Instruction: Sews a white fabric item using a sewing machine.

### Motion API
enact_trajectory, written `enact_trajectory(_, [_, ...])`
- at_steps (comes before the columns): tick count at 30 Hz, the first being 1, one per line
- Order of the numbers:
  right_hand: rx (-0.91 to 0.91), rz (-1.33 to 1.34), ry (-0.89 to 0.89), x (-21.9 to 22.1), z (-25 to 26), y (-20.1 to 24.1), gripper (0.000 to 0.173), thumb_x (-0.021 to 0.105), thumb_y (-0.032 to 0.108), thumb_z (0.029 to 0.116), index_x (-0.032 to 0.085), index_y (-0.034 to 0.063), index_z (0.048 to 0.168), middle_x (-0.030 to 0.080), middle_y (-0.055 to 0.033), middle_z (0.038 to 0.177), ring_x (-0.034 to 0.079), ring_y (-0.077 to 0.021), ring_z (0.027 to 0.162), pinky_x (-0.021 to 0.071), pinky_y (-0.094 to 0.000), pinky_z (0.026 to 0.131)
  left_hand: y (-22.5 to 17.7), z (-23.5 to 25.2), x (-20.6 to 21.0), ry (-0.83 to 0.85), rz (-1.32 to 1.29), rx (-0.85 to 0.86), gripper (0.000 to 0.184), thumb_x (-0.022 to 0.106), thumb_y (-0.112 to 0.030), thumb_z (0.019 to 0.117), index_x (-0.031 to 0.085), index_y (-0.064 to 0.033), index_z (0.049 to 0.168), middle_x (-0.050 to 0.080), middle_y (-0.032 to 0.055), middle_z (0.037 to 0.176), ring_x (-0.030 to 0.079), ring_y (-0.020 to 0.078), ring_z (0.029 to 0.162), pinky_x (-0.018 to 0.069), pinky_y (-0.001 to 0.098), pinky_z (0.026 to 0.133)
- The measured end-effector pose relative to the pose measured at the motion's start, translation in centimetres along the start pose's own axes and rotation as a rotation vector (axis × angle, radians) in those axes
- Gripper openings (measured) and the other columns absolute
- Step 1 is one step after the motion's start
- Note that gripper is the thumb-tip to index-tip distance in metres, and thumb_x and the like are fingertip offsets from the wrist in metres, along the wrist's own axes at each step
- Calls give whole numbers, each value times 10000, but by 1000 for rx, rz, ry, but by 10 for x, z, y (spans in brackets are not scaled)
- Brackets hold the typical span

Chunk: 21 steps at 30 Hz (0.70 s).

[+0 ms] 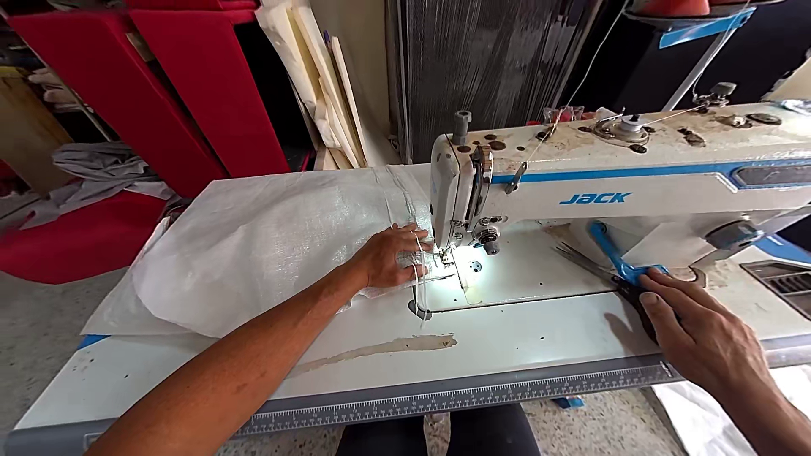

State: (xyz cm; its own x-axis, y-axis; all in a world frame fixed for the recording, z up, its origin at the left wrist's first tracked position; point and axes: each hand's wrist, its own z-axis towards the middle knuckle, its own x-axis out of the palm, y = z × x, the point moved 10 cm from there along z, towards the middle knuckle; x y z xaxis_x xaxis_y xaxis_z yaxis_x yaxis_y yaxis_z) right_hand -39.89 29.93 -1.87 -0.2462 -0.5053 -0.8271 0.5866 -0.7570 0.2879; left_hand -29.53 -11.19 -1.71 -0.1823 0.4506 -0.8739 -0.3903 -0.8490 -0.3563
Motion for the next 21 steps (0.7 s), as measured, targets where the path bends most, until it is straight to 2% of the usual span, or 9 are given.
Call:
enact_trajectory(6, [-9,12,-26,4,-2,-9,651,289,502,1034,727,80,1264,644,-133,1398,604,-356,1300,481,-649,985,-4,-3,2,-7,13,-6,413,681,-416,918,766,-112,1185,669,83,1374,499,282,1426,306,595,1207])
enact_trajectory(11, [-23,-13,-14,-6,0,0,692,292,540,1030,674,53,1338,599,-167,1445,566,-400,1334,448,-665,1033,-7,-3,2,6,26,0,397,699,-383,913,760,-116,1201,673,64,1372,501,260,1426,330,571,1201])
enact_trajectory(13, [-36,-18,-80,-30,-2,21,677,318,497,1035,594,9,1414,526,-206,1509,487,-431,1401,397,-660,1096,-7,-2,1,3,25,1,395,706,-375,907,760,-116,1201,673,59,1374,503,258,1425,329,569,1203])
enact_trajectory(15, [-64,-10,-185,-54,-9,51,621,360,421,1040,592,-36,1391,528,-255,1486,474,-454,1401,390,-640,1106,-4,-3,2,-6,42,-2,405,693,-399,908,761,-133,1206,664,61,1387,502,255,1425,334,570,1201])
enact_trajectory(18, [-127,40,-194,-57,-29,96,531,430,335,1035,628,-55,1337,584,-288,1402,553,-458,1317,461,-595,1057,0,-1,3,16,42,-44,424,670,-421,923,755,-137,1226,644,61,1417,480,250,1444,311,562,1213])
enact_trajectory(21, [-197,156,-121,-32,-54,130,433,488,279,1031,680,-19,1277,651,-242,1326,607,-375,1276,496,-508,1054,4,1,1,-7,42,-43,401,680,-389,917,765,-115,1197,659,69,1394,499,270,1426,318,580,1201])
